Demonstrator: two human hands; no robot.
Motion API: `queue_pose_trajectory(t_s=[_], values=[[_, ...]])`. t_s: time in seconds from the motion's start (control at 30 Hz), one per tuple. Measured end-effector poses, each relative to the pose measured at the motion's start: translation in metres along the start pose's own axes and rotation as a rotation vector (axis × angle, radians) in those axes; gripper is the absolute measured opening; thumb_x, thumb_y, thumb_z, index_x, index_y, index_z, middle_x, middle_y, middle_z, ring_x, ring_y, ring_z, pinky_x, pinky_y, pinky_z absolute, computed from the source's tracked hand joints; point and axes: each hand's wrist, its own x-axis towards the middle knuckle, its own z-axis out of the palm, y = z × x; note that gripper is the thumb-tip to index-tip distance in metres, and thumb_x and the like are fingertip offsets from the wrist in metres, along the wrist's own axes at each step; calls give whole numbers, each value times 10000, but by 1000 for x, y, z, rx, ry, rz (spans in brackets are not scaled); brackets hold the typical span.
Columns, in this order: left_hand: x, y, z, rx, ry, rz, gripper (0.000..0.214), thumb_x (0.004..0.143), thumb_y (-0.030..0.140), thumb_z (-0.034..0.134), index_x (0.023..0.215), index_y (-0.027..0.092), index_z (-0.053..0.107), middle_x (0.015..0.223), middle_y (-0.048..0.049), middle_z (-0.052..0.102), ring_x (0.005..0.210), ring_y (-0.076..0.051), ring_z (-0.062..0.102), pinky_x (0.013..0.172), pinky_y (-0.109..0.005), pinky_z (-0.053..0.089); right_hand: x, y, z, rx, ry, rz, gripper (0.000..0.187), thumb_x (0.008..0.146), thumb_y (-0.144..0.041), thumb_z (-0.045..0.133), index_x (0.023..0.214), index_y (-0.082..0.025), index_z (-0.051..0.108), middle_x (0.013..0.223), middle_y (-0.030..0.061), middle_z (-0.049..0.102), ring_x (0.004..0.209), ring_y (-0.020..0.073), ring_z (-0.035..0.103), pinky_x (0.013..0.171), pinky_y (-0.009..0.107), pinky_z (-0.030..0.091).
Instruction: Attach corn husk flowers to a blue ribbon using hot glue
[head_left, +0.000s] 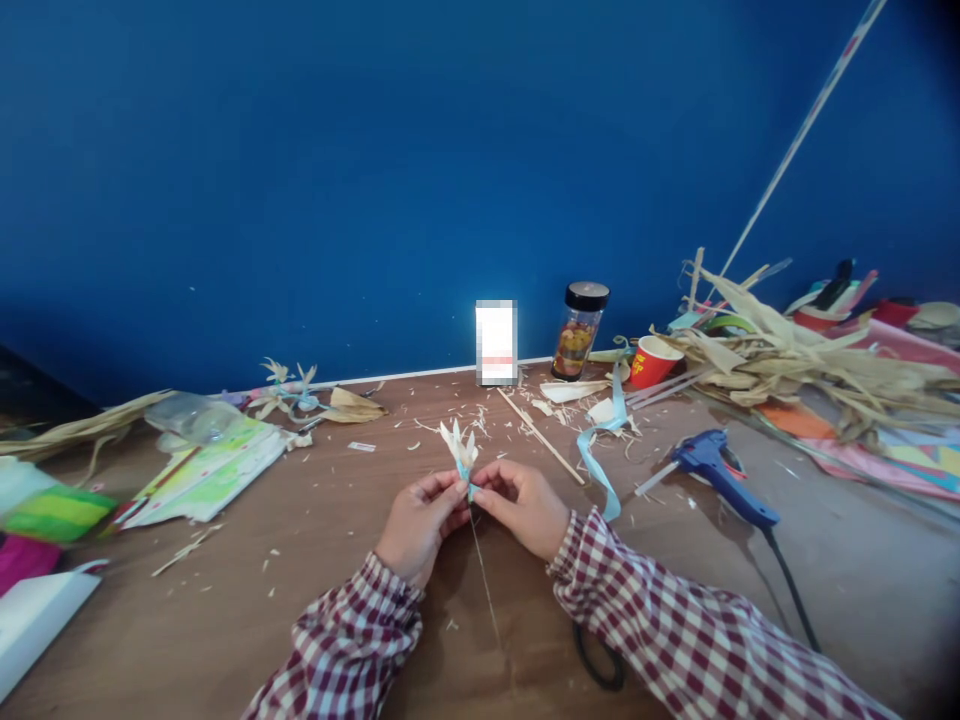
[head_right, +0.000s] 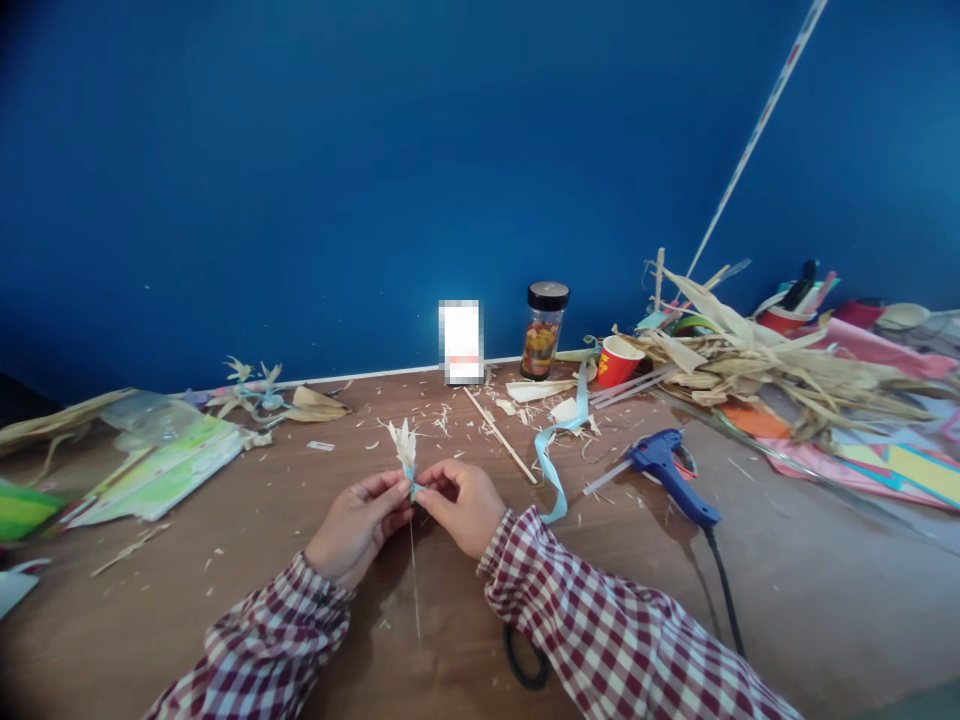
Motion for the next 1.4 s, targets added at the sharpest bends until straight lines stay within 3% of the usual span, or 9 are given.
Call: queue_pose_trajectory(t_s=[0.23,0.47,0.87,1.2,1.4], values=[[0,-2,1,111,59,48,253,546,243,752,749,120,665,684,-26,671,585,-95,598,577,-194,502,-2,-1,3,49,23,9,197,751,-329,564,849,-158,572,762,23,624,667,121,567,605,239,466],[1,-10,-1,210,33,68,218,563,273,739,716,129,677,644,-21,673,566,-97,590,577,-196,498,1,5,-1,46,106,47,232,722,-386,586,705,-155,570,634,-3,565,584,110,521,511,219,436],[0,-10,3,164,27,70,224,534,267,753,684,120,675,623,-27,675,541,-100,589,575,-202,494,-1,4,3,16,169,4,208,743,-355,557,742,-155,616,696,36,615,633,142,567,517,229,469],[-1,-2,4,-11,53,2,278,485,229,788,691,104,650,587,-12,649,506,-75,579,522,-171,496,2,-2,1,121,31,112,232,732,-366,556,830,-156,581,685,5,584,574,104,536,444,188,446],[1,0,1,-49,50,-38,220,543,188,762,711,103,649,597,-20,651,520,-80,589,528,-175,515,-1,0,3,139,-40,140,188,718,-322,575,783,-147,556,644,-5,565,539,89,518,433,180,446]])
